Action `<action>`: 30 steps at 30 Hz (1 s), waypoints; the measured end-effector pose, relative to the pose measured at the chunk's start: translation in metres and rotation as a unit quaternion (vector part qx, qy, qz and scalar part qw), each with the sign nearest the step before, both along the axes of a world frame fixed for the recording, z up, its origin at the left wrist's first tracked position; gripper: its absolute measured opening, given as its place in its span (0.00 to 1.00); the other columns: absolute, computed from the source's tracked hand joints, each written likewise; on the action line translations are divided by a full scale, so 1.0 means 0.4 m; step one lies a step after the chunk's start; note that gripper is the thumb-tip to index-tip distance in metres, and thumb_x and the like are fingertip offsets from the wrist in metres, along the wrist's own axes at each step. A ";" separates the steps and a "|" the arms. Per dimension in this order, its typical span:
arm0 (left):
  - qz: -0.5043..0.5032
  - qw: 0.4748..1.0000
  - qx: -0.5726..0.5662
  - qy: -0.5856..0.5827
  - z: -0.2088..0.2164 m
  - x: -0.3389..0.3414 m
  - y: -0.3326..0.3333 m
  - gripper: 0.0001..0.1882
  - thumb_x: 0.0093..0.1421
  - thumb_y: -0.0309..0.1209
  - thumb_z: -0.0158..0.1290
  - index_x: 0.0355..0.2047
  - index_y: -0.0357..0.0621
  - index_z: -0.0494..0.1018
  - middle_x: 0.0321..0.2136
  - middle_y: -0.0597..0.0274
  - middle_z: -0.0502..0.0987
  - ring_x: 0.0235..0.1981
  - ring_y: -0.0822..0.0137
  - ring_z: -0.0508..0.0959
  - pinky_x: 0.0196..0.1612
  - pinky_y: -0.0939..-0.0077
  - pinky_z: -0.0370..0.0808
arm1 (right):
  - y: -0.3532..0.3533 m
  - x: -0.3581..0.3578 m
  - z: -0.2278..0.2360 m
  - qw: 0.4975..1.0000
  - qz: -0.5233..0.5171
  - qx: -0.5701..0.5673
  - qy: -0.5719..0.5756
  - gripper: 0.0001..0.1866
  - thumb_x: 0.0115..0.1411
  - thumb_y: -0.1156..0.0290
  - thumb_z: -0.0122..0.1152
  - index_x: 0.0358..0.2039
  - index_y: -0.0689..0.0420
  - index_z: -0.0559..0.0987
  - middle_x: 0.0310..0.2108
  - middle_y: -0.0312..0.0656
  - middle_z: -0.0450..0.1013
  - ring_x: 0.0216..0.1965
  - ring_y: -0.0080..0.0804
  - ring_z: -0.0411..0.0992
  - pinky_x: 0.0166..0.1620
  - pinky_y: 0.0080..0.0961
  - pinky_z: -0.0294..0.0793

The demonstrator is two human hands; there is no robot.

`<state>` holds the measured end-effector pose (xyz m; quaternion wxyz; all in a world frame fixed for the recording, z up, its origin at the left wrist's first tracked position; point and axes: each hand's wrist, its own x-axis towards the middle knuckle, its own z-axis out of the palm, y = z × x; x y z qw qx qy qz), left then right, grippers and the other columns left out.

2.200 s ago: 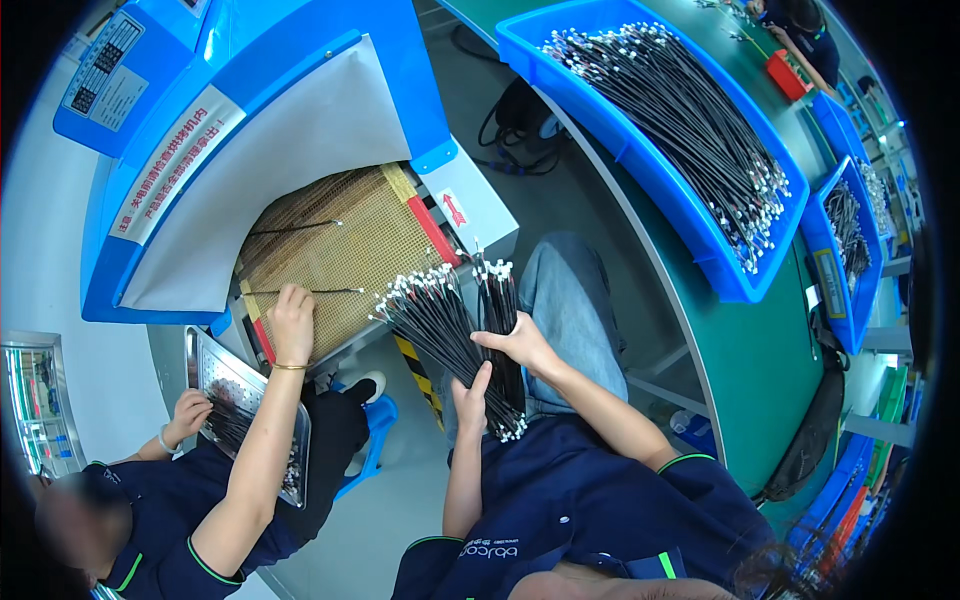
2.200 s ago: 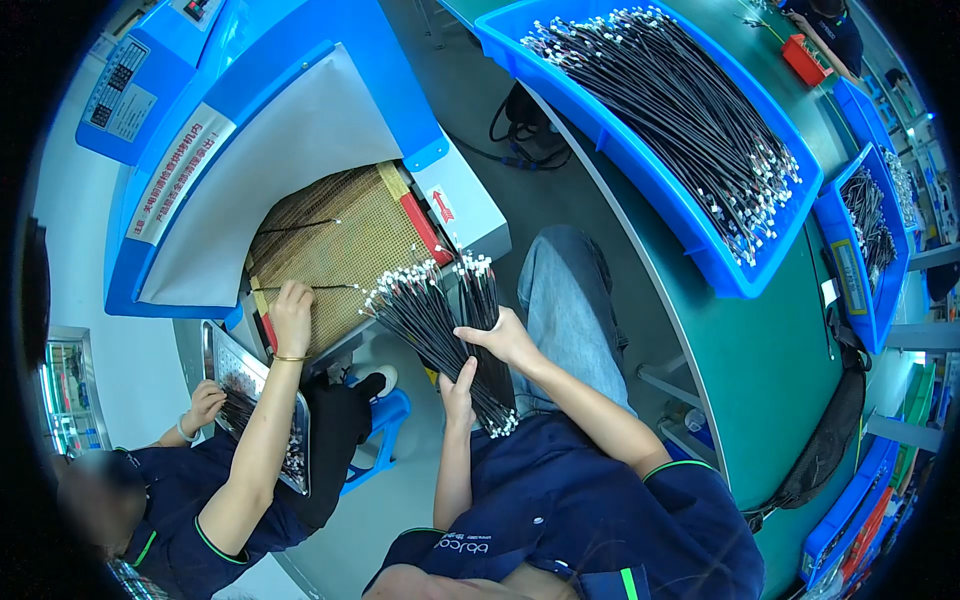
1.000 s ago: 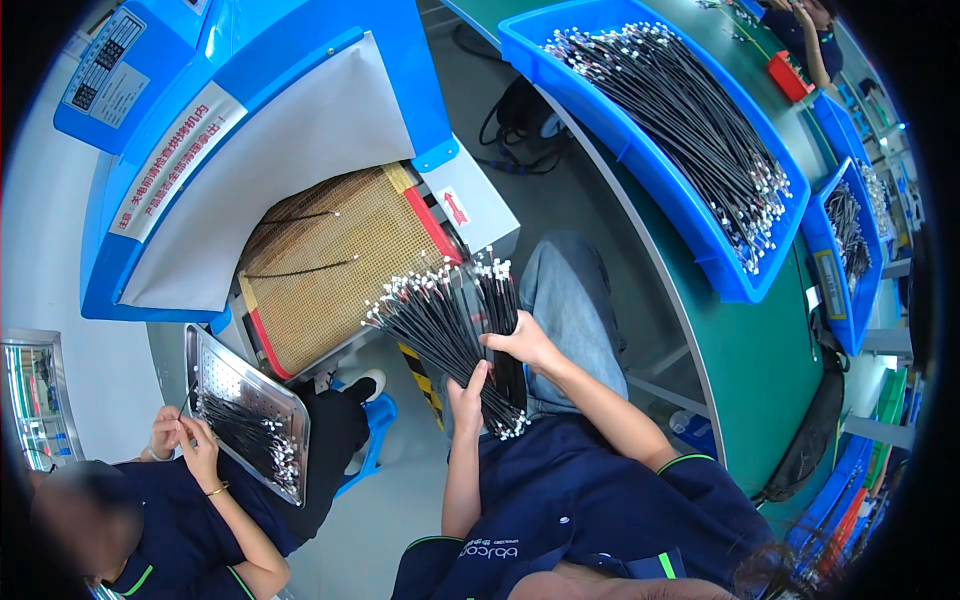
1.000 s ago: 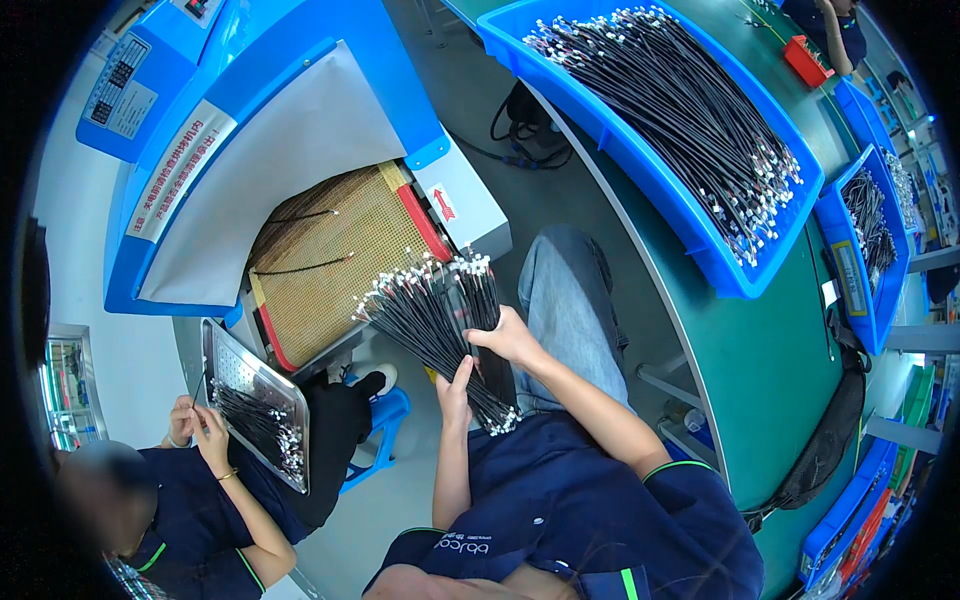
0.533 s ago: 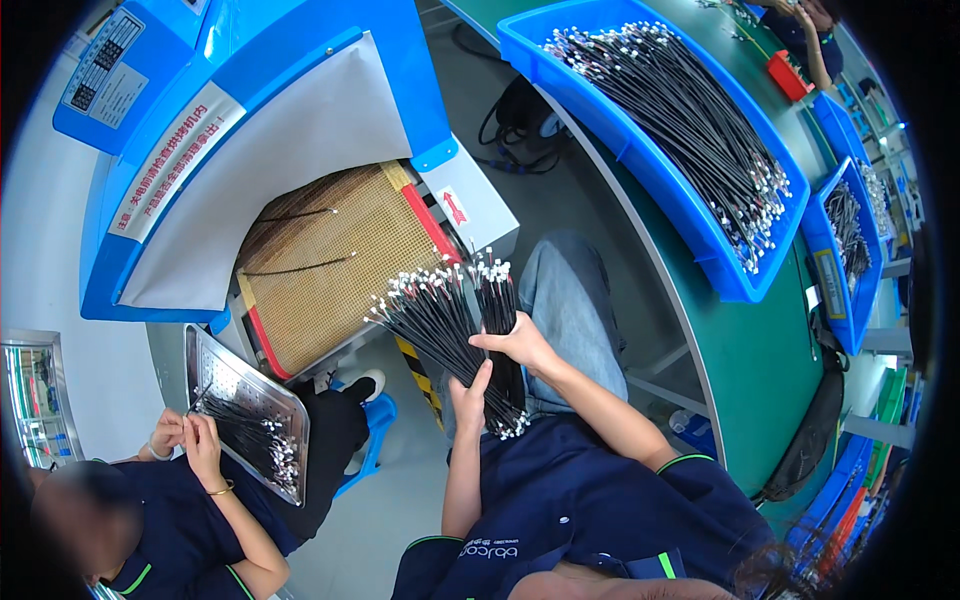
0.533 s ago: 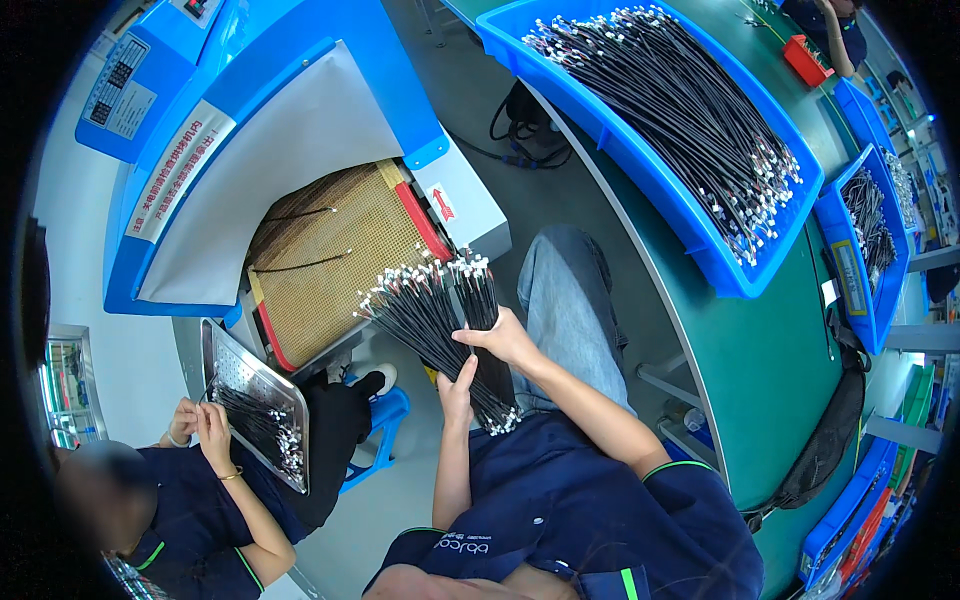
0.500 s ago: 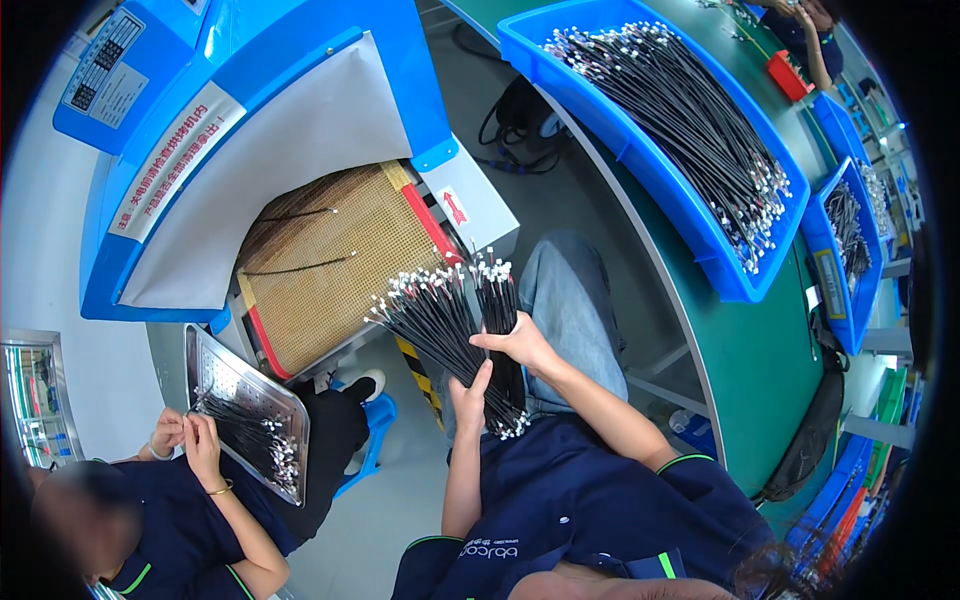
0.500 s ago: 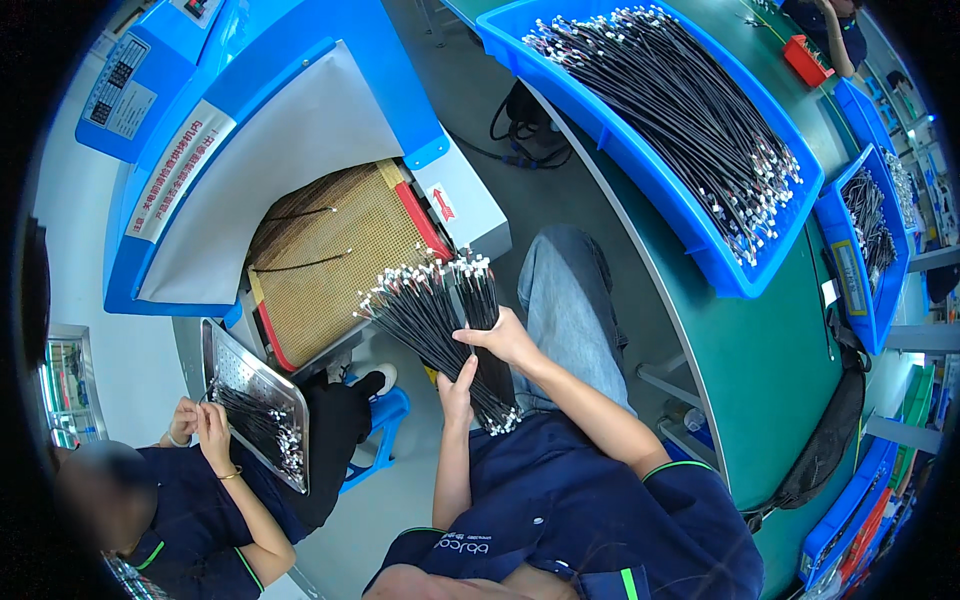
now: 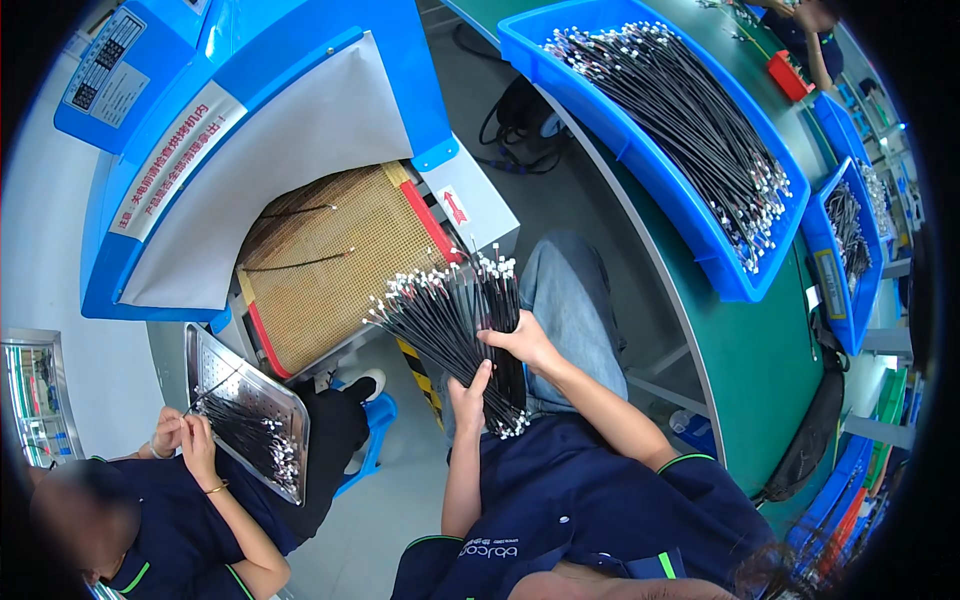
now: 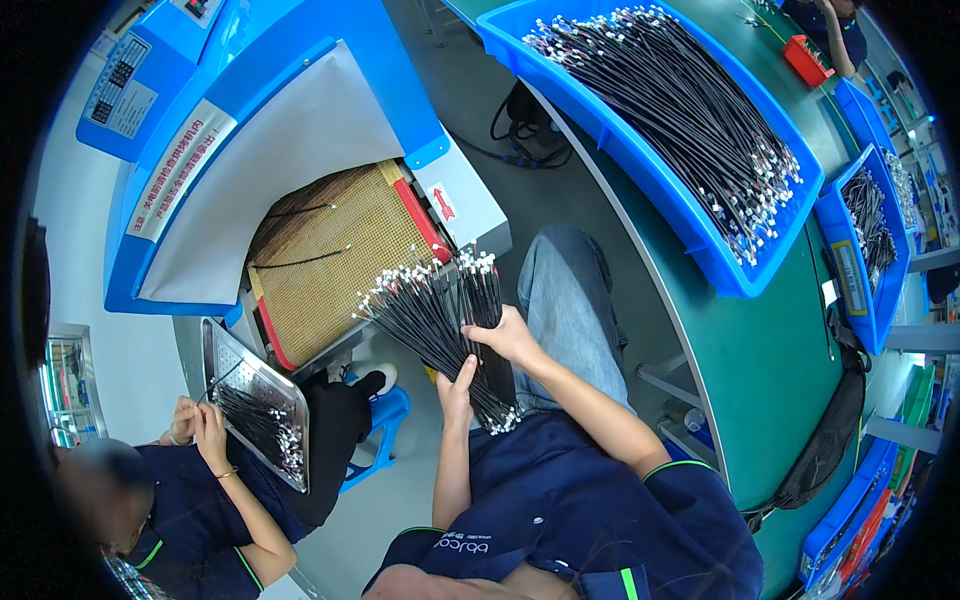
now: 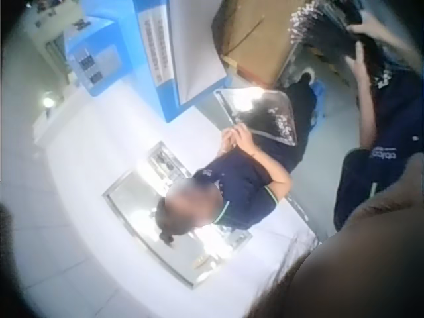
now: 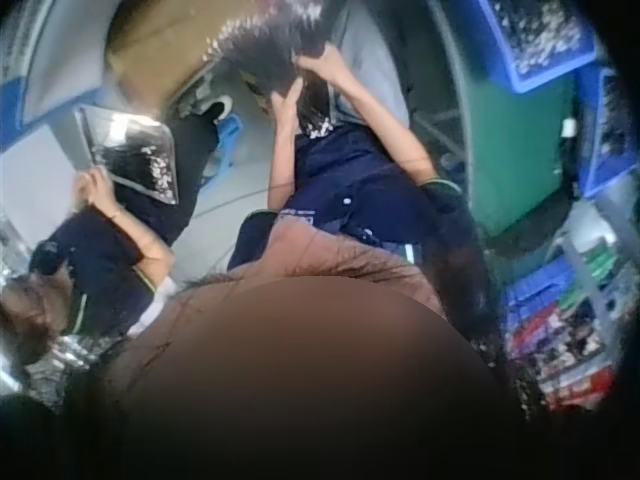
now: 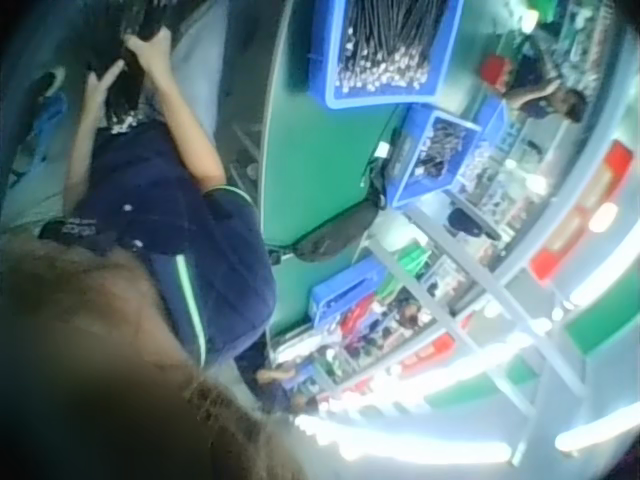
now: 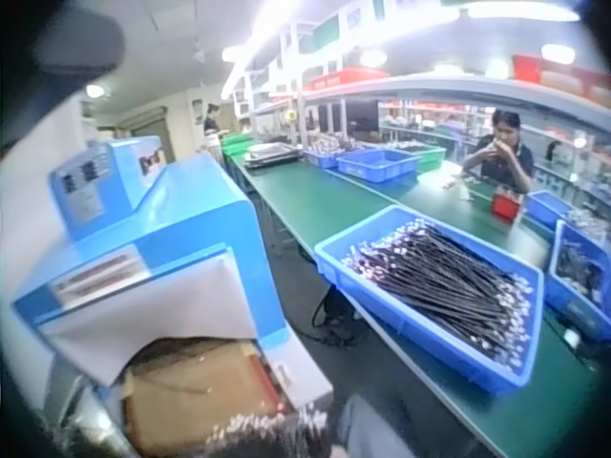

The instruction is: The person picks up bundles of black cables with white connectors from a blue bin and feeds them into a blue machine with a conveyor belt. They repeatedly grab handfuls of cables, align them, and place them onto the machine's belt, while a coworker works on a tray nearby.

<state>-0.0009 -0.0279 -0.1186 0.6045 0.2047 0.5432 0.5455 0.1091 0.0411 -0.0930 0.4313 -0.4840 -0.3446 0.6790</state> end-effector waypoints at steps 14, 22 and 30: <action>-0.010 0.999 0.028 0.013 0.039 0.019 0.000 0.11 0.50 0.23 0.49 0.35 0.34 0.67 0.30 0.63 0.70 0.28 0.75 0.71 0.34 0.82 0.68 | -0.023 0.019 0.043 1.000 -0.028 0.013 0.000 0.07 0.43 0.76 0.60 0.23 0.60 0.72 0.20 0.32 0.67 0.22 0.16 0.64 0.27 0.15 0.65; -0.012 0.993 0.114 0.020 0.132 0.060 0.004 0.12 0.50 0.22 0.48 0.37 0.34 0.66 0.33 0.63 0.69 0.33 0.75 0.70 0.38 0.83 0.66 | -0.043 0.051 0.192 0.997 -0.038 0.058 0.019 0.05 0.45 0.75 0.58 0.21 0.60 0.72 0.16 0.31 0.64 0.20 0.16 0.63 0.24 0.14 0.64; -0.062 0.994 0.093 0.016 0.108 0.067 -0.005 0.17 0.51 0.22 0.48 0.42 0.33 0.63 0.37 0.62 0.68 0.37 0.74 0.68 0.41 0.80 0.64 | -0.056 0.061 0.132 0.998 -0.048 0.041 0.014 0.08 0.43 0.74 0.61 0.22 0.60 0.70 0.21 0.32 0.67 0.23 0.16 0.63 0.28 0.15 0.65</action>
